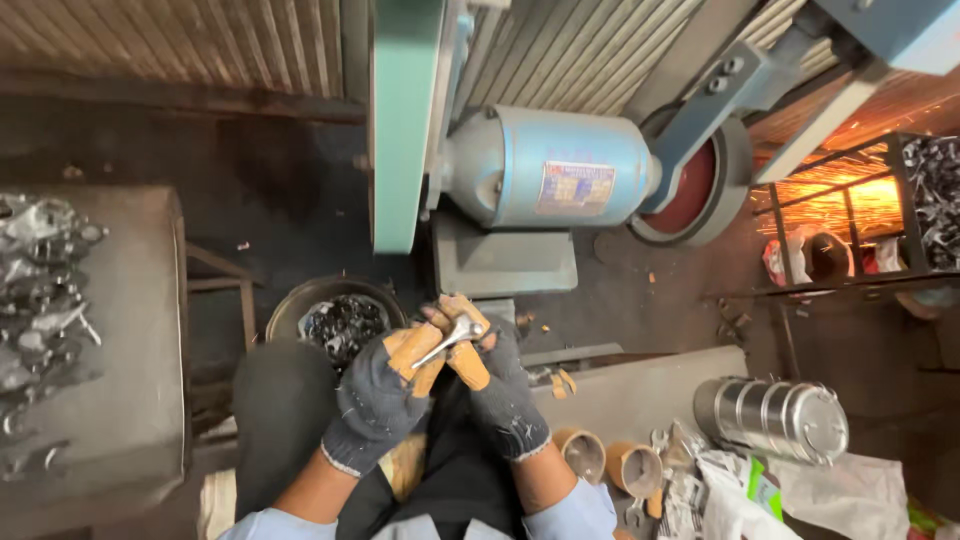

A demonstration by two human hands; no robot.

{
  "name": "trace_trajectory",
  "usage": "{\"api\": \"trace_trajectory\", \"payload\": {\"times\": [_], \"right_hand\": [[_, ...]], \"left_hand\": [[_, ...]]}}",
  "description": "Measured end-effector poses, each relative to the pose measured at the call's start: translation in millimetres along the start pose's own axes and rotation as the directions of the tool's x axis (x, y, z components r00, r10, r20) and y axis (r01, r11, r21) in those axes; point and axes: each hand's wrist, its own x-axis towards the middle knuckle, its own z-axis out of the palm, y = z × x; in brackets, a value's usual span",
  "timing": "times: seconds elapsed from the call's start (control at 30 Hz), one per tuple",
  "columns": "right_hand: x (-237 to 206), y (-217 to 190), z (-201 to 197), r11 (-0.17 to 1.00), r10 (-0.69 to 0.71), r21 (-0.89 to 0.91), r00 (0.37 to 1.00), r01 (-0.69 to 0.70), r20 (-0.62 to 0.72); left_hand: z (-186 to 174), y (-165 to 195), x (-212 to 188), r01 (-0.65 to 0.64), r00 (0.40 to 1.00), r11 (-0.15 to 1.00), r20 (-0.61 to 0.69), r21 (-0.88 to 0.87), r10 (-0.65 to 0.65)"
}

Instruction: The person repeatedly picks up small metal parts from a pile and grinds them against a belt grinder, creating sparks. They hold each part with gloved hands, rotate it to grind different edges, and place the finished pieces back onto the pile.

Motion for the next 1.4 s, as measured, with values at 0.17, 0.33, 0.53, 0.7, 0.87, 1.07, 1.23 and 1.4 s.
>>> {"api": "trace_trajectory", "payload": {"times": [0.17,0.33,0.53,0.7,0.87,1.07,1.23,1.4], "right_hand": [[-26,-5,1,0.996,0.037,0.075,0.985,-0.051,0.171],[-20,16,0,0.841,0.122,0.475,0.945,-0.261,0.304],[1,65,-2,0.924,0.379,0.076,0.922,-0.374,-0.079],[17,58,-14,0.856,0.375,-0.351,0.923,-0.38,-0.085],[54,54,-16,0.837,0.345,-0.42,0.934,-0.35,-0.091],[106,88,-2,0.652,0.37,-0.606,0.889,-0.456,-0.271],[113,113,-8,0.643,0.224,-0.683,0.938,-0.346,-0.264],[118,115,-25,0.719,0.357,-0.543,0.901,-0.434,-0.248]], "left_hand": [[-13,25,-25,0.012,0.997,0.999,-0.079,-0.04,-0.015],[-8,30,-51,0.769,0.606,0.318,0.476,-0.554,-0.638],[25,-34,-90,0.569,0.686,0.8,0.429,0.188,-0.588],[28,-68,-98,0.256,0.708,0.83,0.489,0.495,-0.51],[10,-107,-31,0.349,0.824,0.937,0.482,-0.021,-0.297],[30,-121,10,0.615,0.754,0.788,0.324,-0.041,-0.571],[49,-156,-19,0.709,0.585,0.665,0.329,0.236,-0.741],[91,-168,-45,0.685,0.68,0.714,0.227,0.142,-0.698]]}}
